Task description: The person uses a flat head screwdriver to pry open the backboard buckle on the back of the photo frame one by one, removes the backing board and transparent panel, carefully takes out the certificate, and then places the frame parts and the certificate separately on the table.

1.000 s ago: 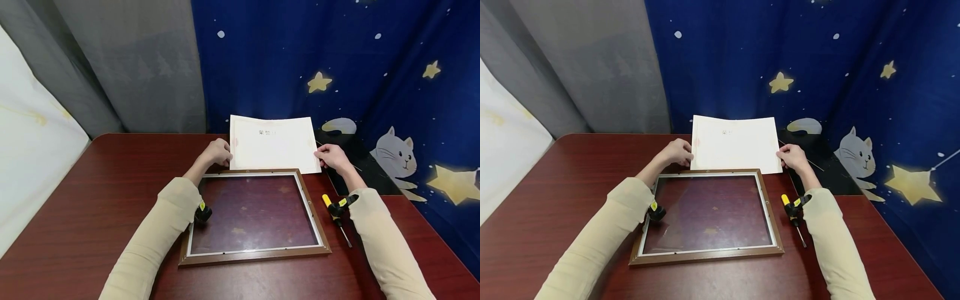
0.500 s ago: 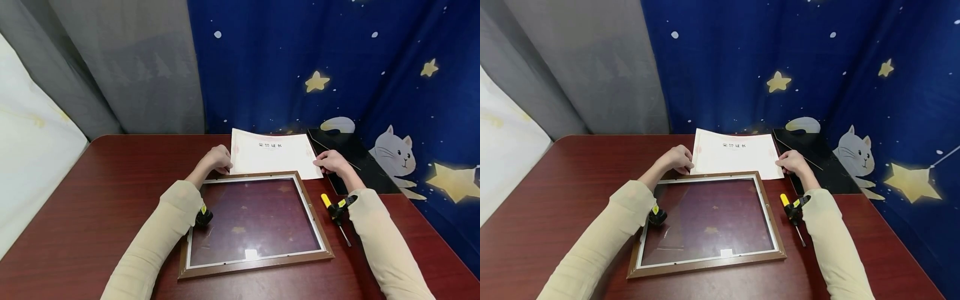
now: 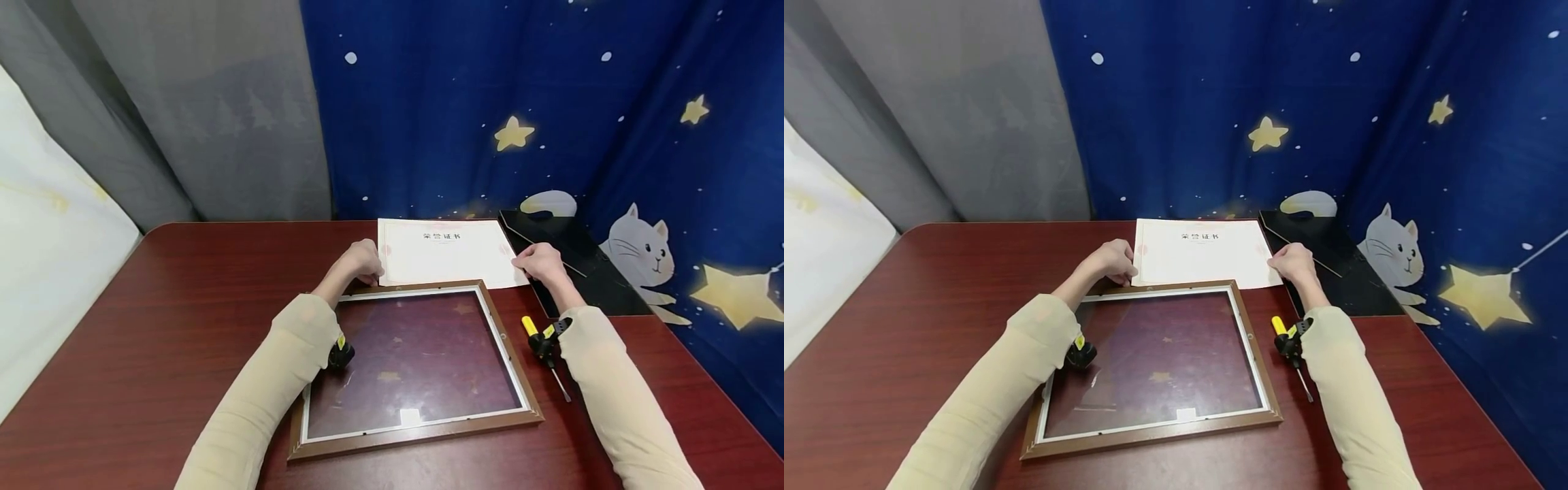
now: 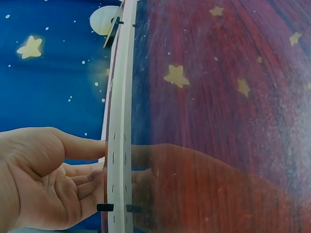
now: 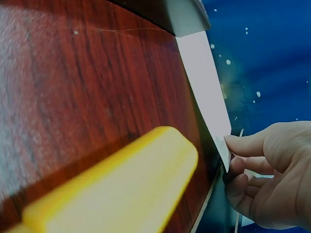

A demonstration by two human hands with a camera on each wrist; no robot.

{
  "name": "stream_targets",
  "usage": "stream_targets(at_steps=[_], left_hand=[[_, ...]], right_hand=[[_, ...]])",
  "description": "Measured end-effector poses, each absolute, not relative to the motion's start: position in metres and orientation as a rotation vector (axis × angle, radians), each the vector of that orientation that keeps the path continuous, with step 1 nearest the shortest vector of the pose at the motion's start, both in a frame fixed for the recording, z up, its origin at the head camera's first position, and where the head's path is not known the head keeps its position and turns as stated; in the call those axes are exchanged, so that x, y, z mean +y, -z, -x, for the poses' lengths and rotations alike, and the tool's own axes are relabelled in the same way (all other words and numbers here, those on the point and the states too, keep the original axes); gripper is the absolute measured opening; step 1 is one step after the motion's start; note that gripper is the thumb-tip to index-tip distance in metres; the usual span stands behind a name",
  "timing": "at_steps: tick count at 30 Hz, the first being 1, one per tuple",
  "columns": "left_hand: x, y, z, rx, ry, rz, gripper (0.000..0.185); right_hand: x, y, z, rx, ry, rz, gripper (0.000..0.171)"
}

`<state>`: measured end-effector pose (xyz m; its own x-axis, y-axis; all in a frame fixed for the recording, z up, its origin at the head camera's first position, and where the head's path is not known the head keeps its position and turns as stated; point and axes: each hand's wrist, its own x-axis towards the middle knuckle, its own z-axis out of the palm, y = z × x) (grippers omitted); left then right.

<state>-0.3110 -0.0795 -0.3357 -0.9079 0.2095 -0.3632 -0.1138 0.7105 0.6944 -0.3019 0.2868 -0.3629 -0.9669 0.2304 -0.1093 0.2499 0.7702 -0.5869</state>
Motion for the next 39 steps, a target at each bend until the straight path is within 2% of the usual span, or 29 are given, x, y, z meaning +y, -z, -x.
stream_targets(at_steps=[4,13,19,23,28,33,39], left_hand=[[-0.078,0.337,0.311,2.52,-1.031,-0.076,0.008],[-0.076,0.336,0.314,2.563,-0.966,-0.078,0.02],[-0.079,0.336,0.315,2.589,-0.928,-0.078,0.016],[-0.084,0.335,0.314,2.591,-0.923,-0.083,0.024],[-0.096,0.332,0.308,2.585,-1.011,-0.117,0.012],[-0.109,0.326,0.299,2.605,-1.082,-0.181,0.027],[-0.121,0.314,0.283,2.654,-1.093,-0.288,0.036]], right_hand=[[0.281,0.363,0.302,2.98,0.934,-0.415,0.023],[0.275,0.36,0.302,2.96,0.907,-0.467,0.023],[0.272,0.358,0.302,2.92,0.897,-0.475,0.023],[0.272,0.359,0.302,2.904,0.894,-0.479,0.024],[0.271,0.361,0.299,2.92,0.895,-0.438,0.025],[0.267,0.356,0.287,2.976,0.921,-0.296,0.025],[0.261,0.345,0.27,2.97,1.043,-0.159,0.029]])
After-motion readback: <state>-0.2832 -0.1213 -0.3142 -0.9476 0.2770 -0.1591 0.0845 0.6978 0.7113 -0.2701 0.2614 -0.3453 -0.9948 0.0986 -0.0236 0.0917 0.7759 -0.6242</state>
